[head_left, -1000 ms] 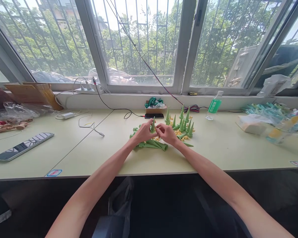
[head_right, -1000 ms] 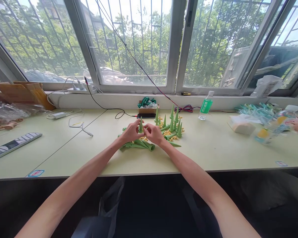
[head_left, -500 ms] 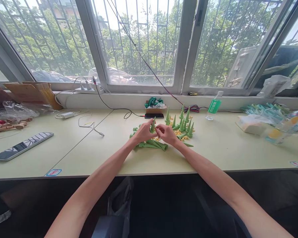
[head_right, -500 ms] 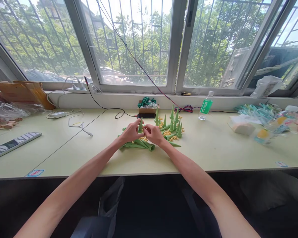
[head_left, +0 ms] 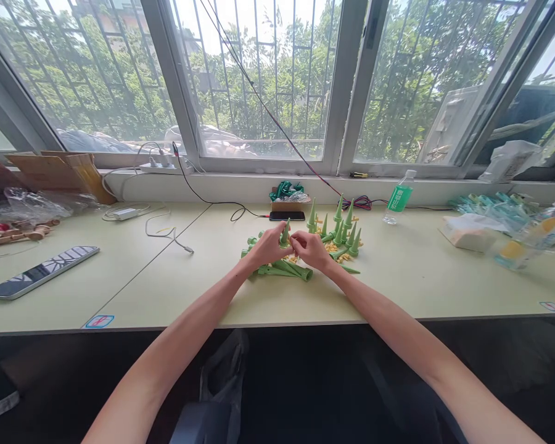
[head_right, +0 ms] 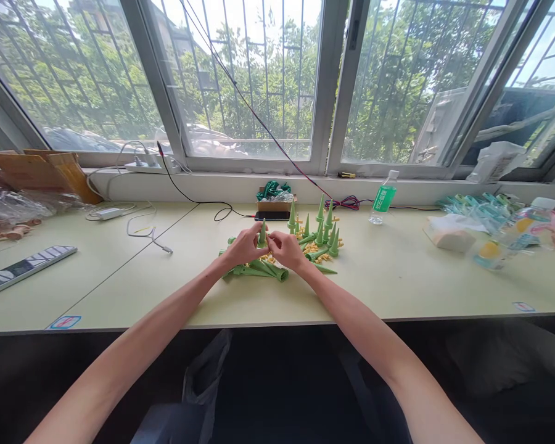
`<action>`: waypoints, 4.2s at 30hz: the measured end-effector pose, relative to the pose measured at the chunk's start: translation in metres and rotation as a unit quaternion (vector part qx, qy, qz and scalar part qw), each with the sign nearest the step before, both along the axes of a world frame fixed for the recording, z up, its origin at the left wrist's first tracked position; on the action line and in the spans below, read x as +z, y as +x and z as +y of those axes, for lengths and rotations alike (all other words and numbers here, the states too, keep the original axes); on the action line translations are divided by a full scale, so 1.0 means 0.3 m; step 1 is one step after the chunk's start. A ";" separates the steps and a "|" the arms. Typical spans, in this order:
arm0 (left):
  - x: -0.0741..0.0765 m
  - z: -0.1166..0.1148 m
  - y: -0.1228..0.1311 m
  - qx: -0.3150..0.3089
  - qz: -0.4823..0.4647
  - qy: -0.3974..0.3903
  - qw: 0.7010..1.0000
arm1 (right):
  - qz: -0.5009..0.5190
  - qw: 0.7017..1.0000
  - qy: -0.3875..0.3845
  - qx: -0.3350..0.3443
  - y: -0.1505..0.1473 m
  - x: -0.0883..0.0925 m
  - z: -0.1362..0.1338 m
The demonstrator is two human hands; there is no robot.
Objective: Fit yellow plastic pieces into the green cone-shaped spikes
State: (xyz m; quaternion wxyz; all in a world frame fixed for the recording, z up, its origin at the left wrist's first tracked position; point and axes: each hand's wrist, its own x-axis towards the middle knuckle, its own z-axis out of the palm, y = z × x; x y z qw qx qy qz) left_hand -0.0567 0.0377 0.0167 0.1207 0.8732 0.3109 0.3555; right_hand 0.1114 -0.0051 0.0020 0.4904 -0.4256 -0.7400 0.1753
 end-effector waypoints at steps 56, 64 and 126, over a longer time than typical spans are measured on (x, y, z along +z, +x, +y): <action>0.006 -0.001 -0.006 0.005 0.018 0.000 1.000 | -0.050 0.999 0.000 -0.010 0.002 -0.012 0.017; 0.010 -0.005 -0.004 0.000 0.018 0.011 1.000 | -0.050 0.999 -0.005 -0.008 0.004 -0.012 0.017; -0.036 0.058 -0.007 -0.036 -0.027 0.040 0.998 | 0.042 0.997 -0.035 -0.052 0.024 -0.042 0.060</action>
